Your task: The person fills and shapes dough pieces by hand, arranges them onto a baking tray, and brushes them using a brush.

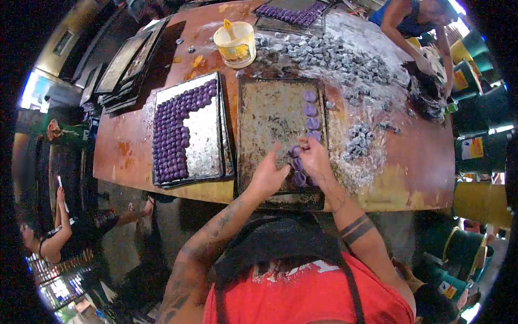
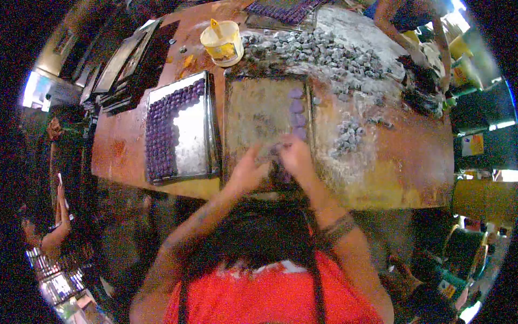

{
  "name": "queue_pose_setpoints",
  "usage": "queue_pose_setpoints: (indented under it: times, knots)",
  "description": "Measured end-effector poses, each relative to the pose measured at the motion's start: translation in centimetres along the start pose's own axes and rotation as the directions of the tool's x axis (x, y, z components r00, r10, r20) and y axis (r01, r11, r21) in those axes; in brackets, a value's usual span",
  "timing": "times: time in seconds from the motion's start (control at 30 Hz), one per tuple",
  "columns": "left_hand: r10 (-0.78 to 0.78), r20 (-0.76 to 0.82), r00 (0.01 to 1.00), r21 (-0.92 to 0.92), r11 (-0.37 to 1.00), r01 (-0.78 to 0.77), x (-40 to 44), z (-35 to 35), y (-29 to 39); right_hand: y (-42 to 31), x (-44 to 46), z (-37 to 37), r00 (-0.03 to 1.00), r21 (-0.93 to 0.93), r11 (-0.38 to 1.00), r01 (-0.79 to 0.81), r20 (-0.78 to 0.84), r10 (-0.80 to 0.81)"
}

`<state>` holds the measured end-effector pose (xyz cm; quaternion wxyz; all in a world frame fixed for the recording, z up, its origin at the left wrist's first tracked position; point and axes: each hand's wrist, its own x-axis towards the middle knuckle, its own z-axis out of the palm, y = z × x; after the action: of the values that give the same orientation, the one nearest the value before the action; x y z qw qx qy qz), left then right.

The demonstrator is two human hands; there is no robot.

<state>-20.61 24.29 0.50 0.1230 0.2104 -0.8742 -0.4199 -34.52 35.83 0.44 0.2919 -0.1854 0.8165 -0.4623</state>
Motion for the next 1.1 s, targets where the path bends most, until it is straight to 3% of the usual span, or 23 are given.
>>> queue_pose_setpoints:
  times: [0.07,0.13,0.17,0.27,0.3,0.37,0.4,0.43,0.47,0.5,0.57,0.63,0.67,0.7,0.73,0.8,0.83,0.93,0.97,1.0,1.07,1.1]
  knots:
    - [-0.352,0.168,0.921,-0.171,0.91,0.378,0.4,-2.5,3.7,1.9,1.2,-0.2,0.984,-0.333,0.932,0.144,-0.048,-0.169]
    - [-0.204,-0.025,0.979,-0.119,0.972,0.2,-0.2,0.1,-1.7,2.7,1.9,-0.2,0.908,-0.663,0.671,0.332,0.031,-0.419]
    - [-0.192,-0.067,0.979,-0.151,0.972,0.181,-0.5,-0.4,-1.4,1.9,1.7,-0.3,0.94,-0.678,0.678,0.283,0.058,-0.335]
    - [-0.315,0.014,0.949,-0.238,0.921,0.309,-1.6,-0.7,-1.9,3.8,-0.1,1.3,0.715,-0.665,0.533,0.523,0.002,-0.699]
    - [-0.363,0.103,0.926,-0.29,0.88,0.377,-1.6,-0.8,-1.0,5.0,-1.1,2.1,0.71,-0.733,0.369,0.571,0.216,-0.67]
    - [-0.429,0.269,0.862,-0.372,0.779,0.504,-1.1,-1.7,1.2,5.3,-0.3,1.0,0.758,-0.599,0.523,0.607,0.238,-0.607]
    - [-0.387,0.232,0.893,-0.271,0.856,0.441,-0.8,-2.2,1.0,5.2,0.4,0.4,0.769,-0.516,0.588,0.623,0.266,-0.581]
    - [-0.348,0.199,0.916,-0.158,0.911,0.38,-0.7,-3.2,0.3,0.6,0.2,-2.8,0.949,-0.44,0.863,0.248,0.291,-0.124]
    - [-0.302,0.167,0.939,-0.036,0.949,0.312,-0.5,-4.6,-0.6,-0.7,-0.5,-4.9,0.967,-0.418,0.872,0.254,0.141,-0.214]
    - [-0.262,0.045,0.964,-0.084,0.961,0.265,-0.4,-5.5,-2.8,-0.2,-1.1,-6.9,0.953,-0.391,0.88,0.271,-0.017,-0.301]
    - [-0.255,-0.105,0.961,0.075,0.962,0.263,0.8,-8.3,-8.3,8.8,0.1,-9.5,0.943,-0.762,0.615,0.204,-0.014,-0.331]
    - [-0.276,-0.228,0.934,0.251,0.91,0.33,2.5,-12.5,-11.1,11.6,-1.3,-10.9,0.906,-0.727,0.635,0.26,-0.043,-0.421]
    - [-0.291,-0.3,0.908,0.321,0.866,0.384,3.4,-14.0,-13.5,12.4,-1.6,-11.8,0.931,-0.649,0.719,0.248,-0.046,-0.362]
    - [-0.202,-0.41,0.889,0.424,0.821,0.382,4.3,-15.5,-15.8,13.6,-1.8,-13.1,0.953,-0.566,0.792,0.229,-0.038,-0.302]
    - [-0.1,-0.502,0.859,0.517,0.762,0.391,5.0,-16.7,-17.5,18.3,-0.4,-13.9,0.946,-0.288,0.942,0.173,-0.219,-0.241]
    - [-0.098,-0.564,0.82,0.523,0.726,0.447,6.4,-18.1,-18.9,23.9,0.6,-15.9,0.873,-0.042,0.976,0.213,-0.44,-0.209]
    - [-0.096,-0.591,0.801,0.525,0.708,0.472,7.1,-18.6,-19.4,24.7,-0.1,-16.9,0.812,-0.119,0.956,0.268,-0.506,-0.291]
    - [-0.115,-0.507,0.854,0.642,0.611,0.463,8.7,-18.8,-19.8,25.1,-2.0,-16.7,0.827,-0.133,0.96,0.248,-0.486,-0.281]
    - [-0.151,-0.479,0.865,0.602,0.661,0.449,9.2,-18.5,-19.0,22.3,-2.4,-15.0,0.872,-0.153,0.967,0.205,-0.419,-0.252]
    - [0.023,-0.587,0.809,0.529,0.767,0.363,9.7,-17.6,-17.5,18.4,-2.8,-12.9,0.909,-0.193,0.965,0.179,-0.343,-0.237]
    - [-0.016,-0.655,0.755,0.252,0.938,0.239,10.4,-13.8,-15.7,10.5,-2.4,-8.4,0.941,-0.317,0.917,0.243,-0.154,-0.302]
    - [-0.27,-0.542,0.796,-0.173,0.963,0.209,9.5,-12.7,-11.2,6.8,-1.9,-6.4,0.934,-0.325,0.894,0.307,-0.075,-0.348]
